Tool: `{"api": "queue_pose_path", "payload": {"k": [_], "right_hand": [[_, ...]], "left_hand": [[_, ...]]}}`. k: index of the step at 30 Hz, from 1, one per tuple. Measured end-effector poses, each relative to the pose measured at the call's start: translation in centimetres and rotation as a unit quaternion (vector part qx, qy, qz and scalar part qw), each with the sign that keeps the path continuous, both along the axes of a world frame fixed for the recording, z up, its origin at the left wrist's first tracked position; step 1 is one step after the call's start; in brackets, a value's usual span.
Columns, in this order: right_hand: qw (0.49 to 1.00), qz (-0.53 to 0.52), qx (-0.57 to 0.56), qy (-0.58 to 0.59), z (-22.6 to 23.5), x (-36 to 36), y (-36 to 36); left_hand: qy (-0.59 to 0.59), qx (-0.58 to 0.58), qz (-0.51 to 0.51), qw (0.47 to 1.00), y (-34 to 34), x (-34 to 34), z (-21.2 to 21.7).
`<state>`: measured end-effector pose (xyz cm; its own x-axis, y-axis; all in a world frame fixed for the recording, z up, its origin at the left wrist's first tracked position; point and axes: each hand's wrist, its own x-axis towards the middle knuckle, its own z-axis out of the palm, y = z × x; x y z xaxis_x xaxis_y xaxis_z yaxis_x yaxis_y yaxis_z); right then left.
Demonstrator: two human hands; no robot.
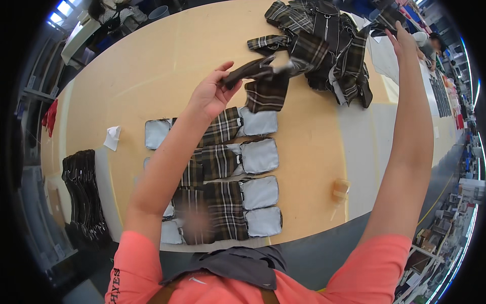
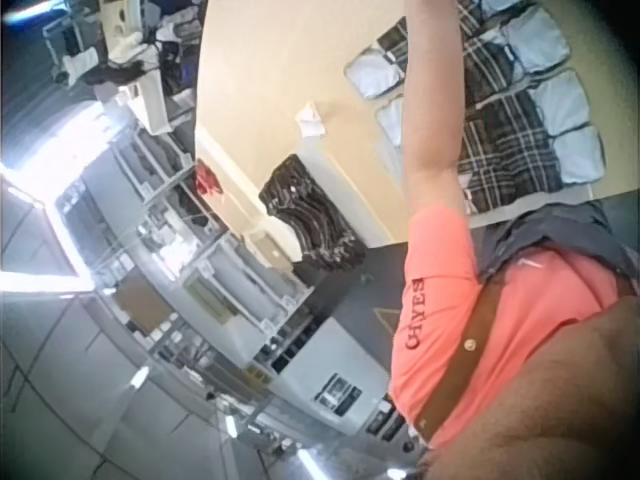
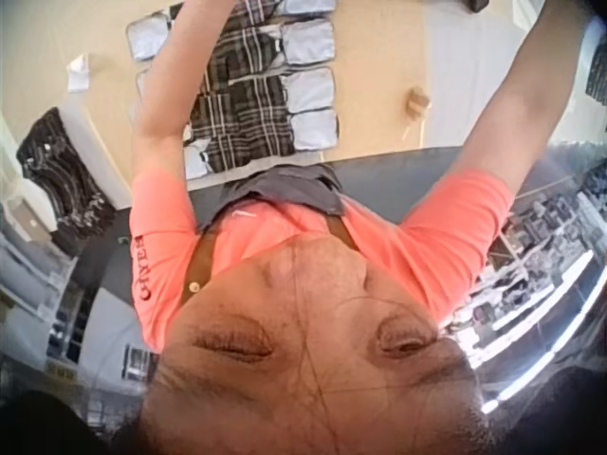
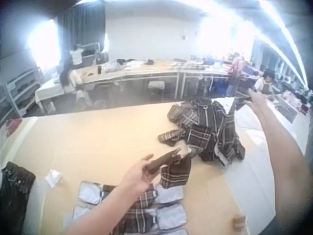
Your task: The person assembles plaid fabric pouches by applying adhesive from a squeeze bottle to the edges of the fabric and pressing them onto white backing pieces. They repeat this process for multiple units, stacking the finished pouches on the table.
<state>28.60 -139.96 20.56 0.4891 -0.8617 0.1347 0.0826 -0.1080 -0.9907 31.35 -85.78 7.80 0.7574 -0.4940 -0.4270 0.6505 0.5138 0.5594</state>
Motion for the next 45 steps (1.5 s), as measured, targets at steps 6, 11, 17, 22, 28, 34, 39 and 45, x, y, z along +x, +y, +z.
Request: {"api": "queue_pose_path", "payload": {"k": [6,11,17,22,28,34,39,45], "right_hand": [[0.889,-0.006,-0.430,0.159,-9.2,-2.1,11.0],[0.902,0.262,-0.254,0.231,-18.0,-5.8,23.9],[0.946,0.161,0.076,0.270,-26.6,-2.7,24.8],[0.951,0.092,0.140,0.260,-32.2,2.9,25.1],[0.941,0.088,0.070,0.319,-36.8,4.4,23.5],[0.920,0.247,-0.005,0.303,-33.1,2.2,30.3],[0.872,0.243,-0.258,0.338,-32.3,0.9,32.6],[0.855,0.182,-0.379,0.304,-34.5,0.4,30.7]], "left_hand": [[-0.002,-0.011,0.057,0.998,3.7,1.6,0.4],[-0.146,0.102,0.028,0.984,4.7,2.6,1.5],[-0.135,0.245,0.034,0.959,8.1,5.6,-1.7],[-0.137,0.460,-0.013,0.877,14.6,7.9,-4.0],[-0.296,0.754,-0.105,0.576,20.0,12.5,-7.7],[-0.267,0.783,0.008,0.561,28.6,17.9,-15.1],[-0.300,0.858,0.075,0.410,28.7,16.5,-19.8],[-0.623,0.614,0.043,0.483,20.2,11.0,-15.7]]}}
